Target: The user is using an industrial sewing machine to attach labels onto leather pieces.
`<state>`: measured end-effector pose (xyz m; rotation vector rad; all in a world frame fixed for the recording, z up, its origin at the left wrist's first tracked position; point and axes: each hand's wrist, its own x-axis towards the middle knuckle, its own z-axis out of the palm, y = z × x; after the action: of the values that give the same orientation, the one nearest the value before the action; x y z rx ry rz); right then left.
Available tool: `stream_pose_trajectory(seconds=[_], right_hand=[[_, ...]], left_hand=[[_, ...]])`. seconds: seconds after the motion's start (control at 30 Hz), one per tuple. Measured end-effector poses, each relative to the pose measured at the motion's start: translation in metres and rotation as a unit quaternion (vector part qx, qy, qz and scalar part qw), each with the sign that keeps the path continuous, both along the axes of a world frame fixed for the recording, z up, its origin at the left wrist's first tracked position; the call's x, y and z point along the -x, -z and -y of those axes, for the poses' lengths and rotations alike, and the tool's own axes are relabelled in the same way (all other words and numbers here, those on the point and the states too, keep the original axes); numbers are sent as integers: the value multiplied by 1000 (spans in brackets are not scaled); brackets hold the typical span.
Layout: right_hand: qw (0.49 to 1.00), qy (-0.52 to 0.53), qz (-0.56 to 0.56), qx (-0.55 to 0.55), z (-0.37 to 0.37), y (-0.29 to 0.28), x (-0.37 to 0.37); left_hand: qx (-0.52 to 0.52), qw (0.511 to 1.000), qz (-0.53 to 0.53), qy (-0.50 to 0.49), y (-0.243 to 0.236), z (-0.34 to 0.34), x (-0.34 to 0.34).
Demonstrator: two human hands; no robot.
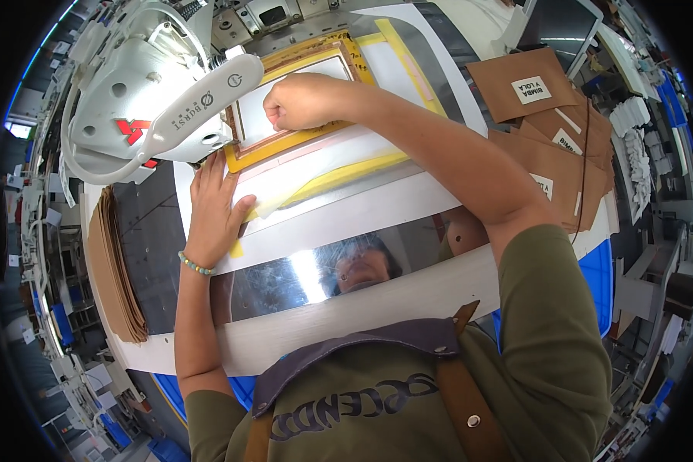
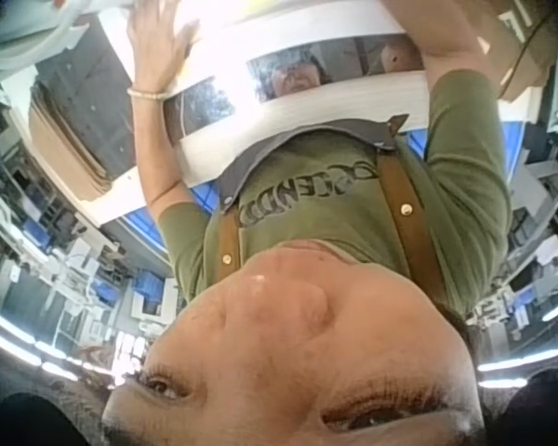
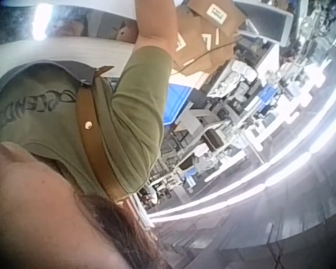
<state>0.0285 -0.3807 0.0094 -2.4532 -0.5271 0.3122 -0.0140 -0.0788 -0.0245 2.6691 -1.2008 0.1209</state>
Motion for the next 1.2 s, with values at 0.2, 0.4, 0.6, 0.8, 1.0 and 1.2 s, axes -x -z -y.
stream_pose_trajectory(seconds=[0.2, 0.4, 0.6, 0.8, 1.0, 1.2], right_hand=[[993, 52, -36, -103, 47, -19, -17], [998, 27, -15, 54, 76, -26, 14], [994, 28, 7, 109, 74, -31, 29], [994, 27, 7, 109, 71, -32, 26], [994, 30, 10, 103, 67, -33, 25], [978, 33, -53, 199, 56, -41, 10]], left_hand=[[17, 1000, 3, 1, 0, 0, 0], [15, 999, 21, -19, -1, -1, 2], [-13, 999, 23, -18, -4, -2, 3], [11, 999, 40, -18, -5, -2, 6], [-5, 999, 49, -21, -11, -2, 8], [-7, 998, 52, -28, -7, -5, 8]])
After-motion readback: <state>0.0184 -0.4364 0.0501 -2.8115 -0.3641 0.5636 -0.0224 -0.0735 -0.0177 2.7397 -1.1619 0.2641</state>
